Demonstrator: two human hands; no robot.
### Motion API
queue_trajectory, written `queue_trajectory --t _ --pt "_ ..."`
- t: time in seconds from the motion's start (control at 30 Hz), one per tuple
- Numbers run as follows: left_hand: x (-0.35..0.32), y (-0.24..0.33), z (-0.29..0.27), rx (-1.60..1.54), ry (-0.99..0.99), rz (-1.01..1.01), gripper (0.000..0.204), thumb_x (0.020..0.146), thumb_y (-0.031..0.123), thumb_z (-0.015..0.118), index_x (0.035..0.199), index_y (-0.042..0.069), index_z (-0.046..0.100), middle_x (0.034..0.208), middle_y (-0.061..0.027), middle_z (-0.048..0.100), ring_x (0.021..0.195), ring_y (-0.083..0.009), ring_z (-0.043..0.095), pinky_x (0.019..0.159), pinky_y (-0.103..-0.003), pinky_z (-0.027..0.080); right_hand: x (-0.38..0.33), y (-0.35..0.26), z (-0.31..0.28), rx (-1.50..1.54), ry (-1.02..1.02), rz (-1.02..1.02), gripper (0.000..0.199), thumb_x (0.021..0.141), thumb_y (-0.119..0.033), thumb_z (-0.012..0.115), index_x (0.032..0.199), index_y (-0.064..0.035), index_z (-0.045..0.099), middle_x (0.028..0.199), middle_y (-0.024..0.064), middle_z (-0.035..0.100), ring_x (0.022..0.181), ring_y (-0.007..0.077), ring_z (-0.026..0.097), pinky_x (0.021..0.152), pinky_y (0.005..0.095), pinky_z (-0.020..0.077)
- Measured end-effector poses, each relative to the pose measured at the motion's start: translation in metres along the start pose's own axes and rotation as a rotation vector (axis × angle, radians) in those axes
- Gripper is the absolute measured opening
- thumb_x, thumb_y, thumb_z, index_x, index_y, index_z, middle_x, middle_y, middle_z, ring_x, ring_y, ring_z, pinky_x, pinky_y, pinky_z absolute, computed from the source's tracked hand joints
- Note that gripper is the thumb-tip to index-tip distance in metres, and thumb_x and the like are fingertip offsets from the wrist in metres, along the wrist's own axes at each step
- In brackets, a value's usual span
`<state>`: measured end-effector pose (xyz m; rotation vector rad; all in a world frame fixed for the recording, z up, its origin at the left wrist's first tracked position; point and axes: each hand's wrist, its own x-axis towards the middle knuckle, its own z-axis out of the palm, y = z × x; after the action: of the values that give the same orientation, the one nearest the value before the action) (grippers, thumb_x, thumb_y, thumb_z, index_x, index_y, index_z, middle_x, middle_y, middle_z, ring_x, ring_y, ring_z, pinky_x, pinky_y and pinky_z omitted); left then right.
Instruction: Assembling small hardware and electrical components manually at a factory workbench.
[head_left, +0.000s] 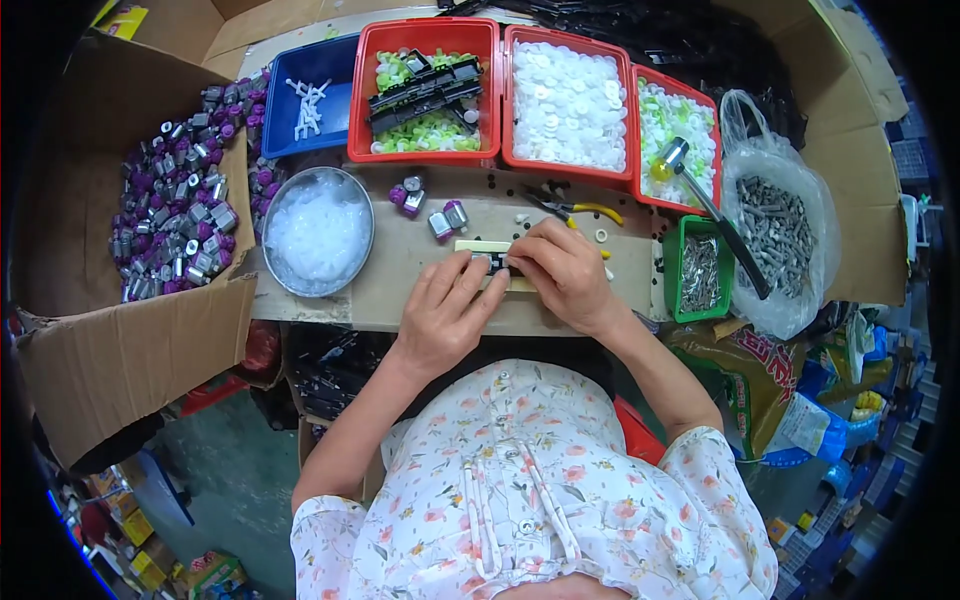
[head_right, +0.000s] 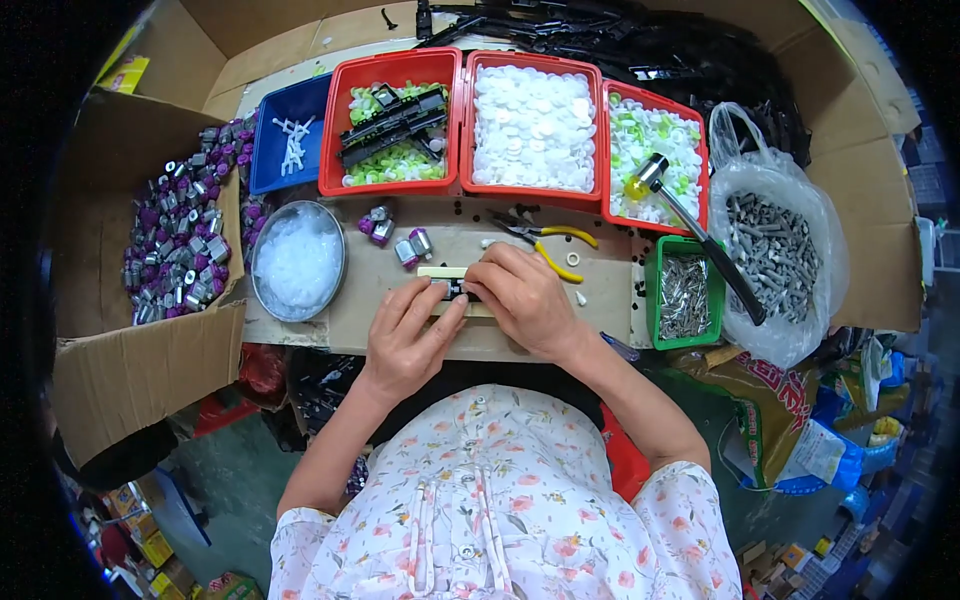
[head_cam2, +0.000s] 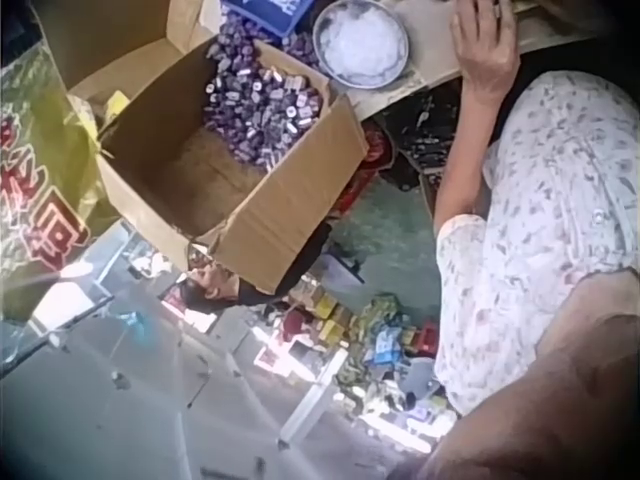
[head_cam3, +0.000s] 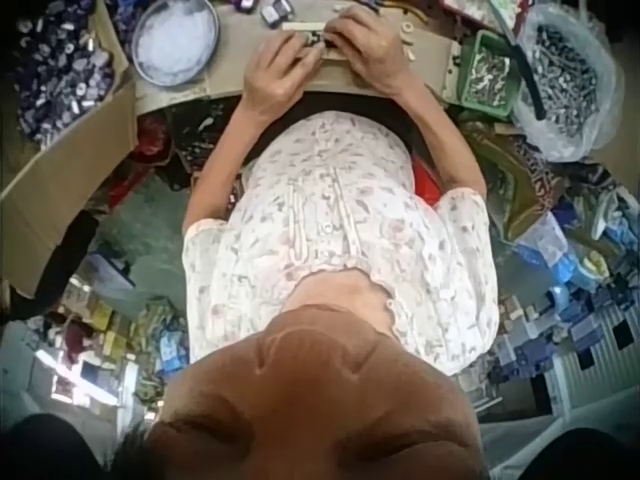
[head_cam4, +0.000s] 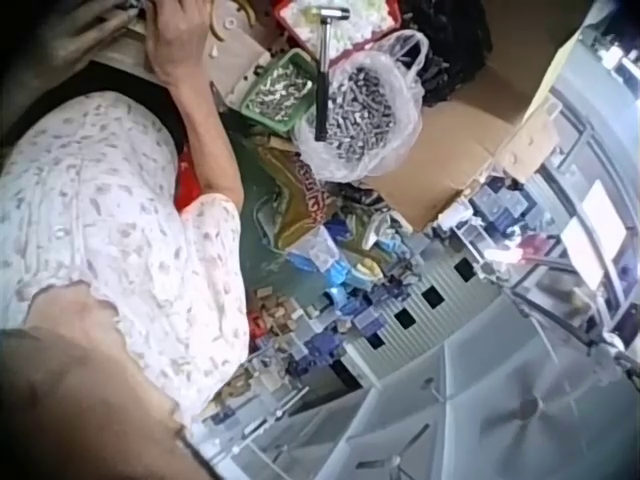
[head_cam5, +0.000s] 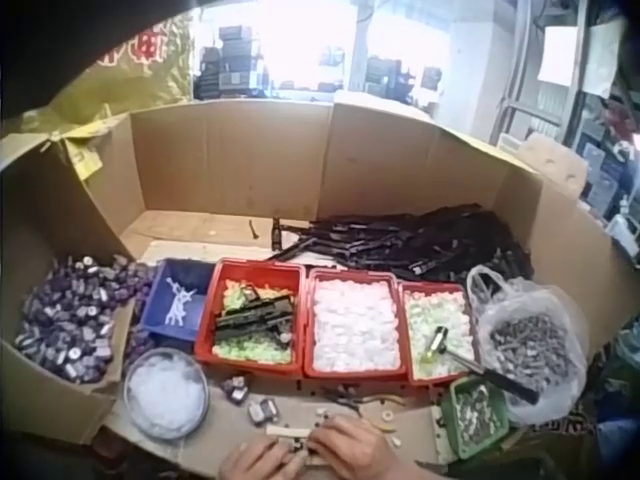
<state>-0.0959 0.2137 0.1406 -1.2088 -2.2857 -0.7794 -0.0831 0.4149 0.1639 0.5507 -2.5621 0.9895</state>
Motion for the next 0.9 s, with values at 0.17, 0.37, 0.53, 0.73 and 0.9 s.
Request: queue_trajectory --t 0.17,0.37,0.53,0.73,0.9 --pt "0.001 -0.001 -0.002 0.011 -0.015 0.027 0.038 0.071 0.005 0.065 0.109 0.005 0.07 0.111 -0.0124 0.062 0.104 -0.0309 0.06 0.081 -0.041 0.05 -0.002 0.003 0.0 0.035 -0.017 -0.054 0.017 0.077 -0.006 0.074 0.092 -0.0033 0.065 0.085 0.0091 0.06 0.075 0.0272 0.061 0.064 0.0364 0.047" --pt "0.0 -0.003 0.0 -0.003 -0.017 0.03 0.038 0.071 0.004 0.064 0.109 0.005 0.07 0.112 -0.0126 0.062 0.103 -0.0311 0.06 0.082 -0.042 0.05 0.0 0.001 -0.001 0.021 -0.034 -0.048 0.017 0.078 -0.004 0.073 0.092 -0.0026 0.064 0.084 0.0098 0.059 0.075 0.0282 0.06 0.064 0.0376 0.0465" --pt "-0.001 -0.003 0.001 -0.047 -0.003 -0.001 0.038 0.071 0.003 0.065 0.108 0.005 0.07 0.111 -0.0125 0.062 0.103 -0.0312 0.06 0.082 -0.042 0.05 0.001 -0.002 -0.001 0.017 -0.049 -0.02 0.016 0.078 -0.003 0.072 0.091 -0.0029 0.064 0.083 0.0097 0.058 0.074 0.0289 0.059 0.064 0.0384 0.0458" --pt "0.004 0.001 0.0 -0.094 -0.001 -0.035 0.031 0.074 0.004 0.067 0.105 0.004 0.069 0.107 -0.0116 0.062 0.103 -0.0297 0.058 0.083 -0.041 0.048 0.003 -0.008 -0.006 0.107 -0.101 0.145 0.013 0.08 0.0 0.071 0.09 -0.0001 0.063 0.082 0.0103 0.056 0.073 0.0256 0.06 0.061 0.0346 0.0467" --pt "0.01 0.003 -0.003 -0.132 -0.031 -0.107 0.03 0.073 0.007 0.078 0.102 0.005 0.07 0.106 -0.0111 0.061 0.103 -0.0325 0.056 0.084 -0.043 0.049 0.004 -0.012 -0.03 0.305 -0.13 0.376 0.012 0.08 0.0 0.071 0.09 0.0011 0.064 0.086 0.0079 0.057 0.076 0.0183 0.06 0.064 0.0294 0.0476"
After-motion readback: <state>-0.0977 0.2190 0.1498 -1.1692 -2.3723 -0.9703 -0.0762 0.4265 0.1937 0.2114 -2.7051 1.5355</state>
